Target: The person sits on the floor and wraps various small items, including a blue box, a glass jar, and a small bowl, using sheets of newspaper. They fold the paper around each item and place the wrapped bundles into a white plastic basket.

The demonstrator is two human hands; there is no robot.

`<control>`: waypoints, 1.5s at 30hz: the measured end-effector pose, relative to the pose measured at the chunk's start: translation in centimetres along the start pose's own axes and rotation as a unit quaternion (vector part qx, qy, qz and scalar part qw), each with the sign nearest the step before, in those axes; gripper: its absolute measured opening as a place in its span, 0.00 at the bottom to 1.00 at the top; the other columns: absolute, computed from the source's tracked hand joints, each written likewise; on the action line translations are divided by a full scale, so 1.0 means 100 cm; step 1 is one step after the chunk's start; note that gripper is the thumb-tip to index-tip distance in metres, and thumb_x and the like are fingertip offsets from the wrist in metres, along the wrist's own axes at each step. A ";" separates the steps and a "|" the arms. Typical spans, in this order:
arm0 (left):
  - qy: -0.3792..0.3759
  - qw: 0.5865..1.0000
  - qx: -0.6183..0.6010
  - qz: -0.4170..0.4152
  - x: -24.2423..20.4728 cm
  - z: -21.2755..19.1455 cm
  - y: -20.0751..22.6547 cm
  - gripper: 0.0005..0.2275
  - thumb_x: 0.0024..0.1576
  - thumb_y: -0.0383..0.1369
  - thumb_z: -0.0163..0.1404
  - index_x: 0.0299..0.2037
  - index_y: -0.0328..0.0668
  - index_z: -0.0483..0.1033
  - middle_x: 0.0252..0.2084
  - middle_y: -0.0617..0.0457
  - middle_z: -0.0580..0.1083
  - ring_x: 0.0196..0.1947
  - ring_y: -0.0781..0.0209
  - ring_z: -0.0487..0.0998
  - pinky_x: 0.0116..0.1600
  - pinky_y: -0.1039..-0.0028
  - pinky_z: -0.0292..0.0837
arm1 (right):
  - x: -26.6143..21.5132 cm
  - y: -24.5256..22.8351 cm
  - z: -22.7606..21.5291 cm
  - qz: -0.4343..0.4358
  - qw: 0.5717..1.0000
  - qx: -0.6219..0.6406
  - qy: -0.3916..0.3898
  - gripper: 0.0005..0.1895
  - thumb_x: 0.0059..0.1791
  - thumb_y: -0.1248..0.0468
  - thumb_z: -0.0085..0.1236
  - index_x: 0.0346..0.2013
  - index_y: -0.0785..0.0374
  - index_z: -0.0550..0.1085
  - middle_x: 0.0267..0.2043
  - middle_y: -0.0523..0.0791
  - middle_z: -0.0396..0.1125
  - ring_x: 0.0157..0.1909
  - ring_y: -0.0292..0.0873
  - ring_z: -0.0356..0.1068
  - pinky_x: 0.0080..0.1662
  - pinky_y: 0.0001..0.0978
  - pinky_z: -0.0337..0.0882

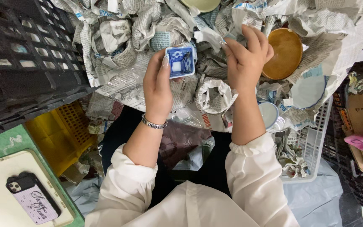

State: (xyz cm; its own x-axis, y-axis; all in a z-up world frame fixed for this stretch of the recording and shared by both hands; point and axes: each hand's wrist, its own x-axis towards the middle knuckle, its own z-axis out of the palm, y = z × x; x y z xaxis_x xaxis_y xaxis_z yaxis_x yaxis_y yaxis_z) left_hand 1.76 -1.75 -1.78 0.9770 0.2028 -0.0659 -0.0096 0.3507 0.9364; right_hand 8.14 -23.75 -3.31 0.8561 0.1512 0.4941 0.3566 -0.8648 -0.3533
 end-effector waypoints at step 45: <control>-0.016 0.994 -0.098 -0.048 0.005 -0.005 -0.007 0.17 0.70 0.35 0.33 0.61 0.32 0.66 0.47 0.47 0.75 0.41 0.61 0.77 0.46 0.69 0.75 | -0.028 -0.001 -0.047 0.058 0.982 0.110 0.144 0.05 0.55 0.69 0.63 0.45 0.67 0.79 0.50 0.49 0.68 0.54 0.46 0.68 0.56 0.41 0.68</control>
State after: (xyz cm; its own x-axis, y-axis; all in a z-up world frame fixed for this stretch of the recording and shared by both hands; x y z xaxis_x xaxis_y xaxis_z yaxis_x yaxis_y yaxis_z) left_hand 2.16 -1.45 -2.65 0.9818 0.1312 -0.1371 0.0453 0.5394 0.8408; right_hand 3.93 -26.34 -0.96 0.7662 -0.1102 0.6331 0.3623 -0.7397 -0.5672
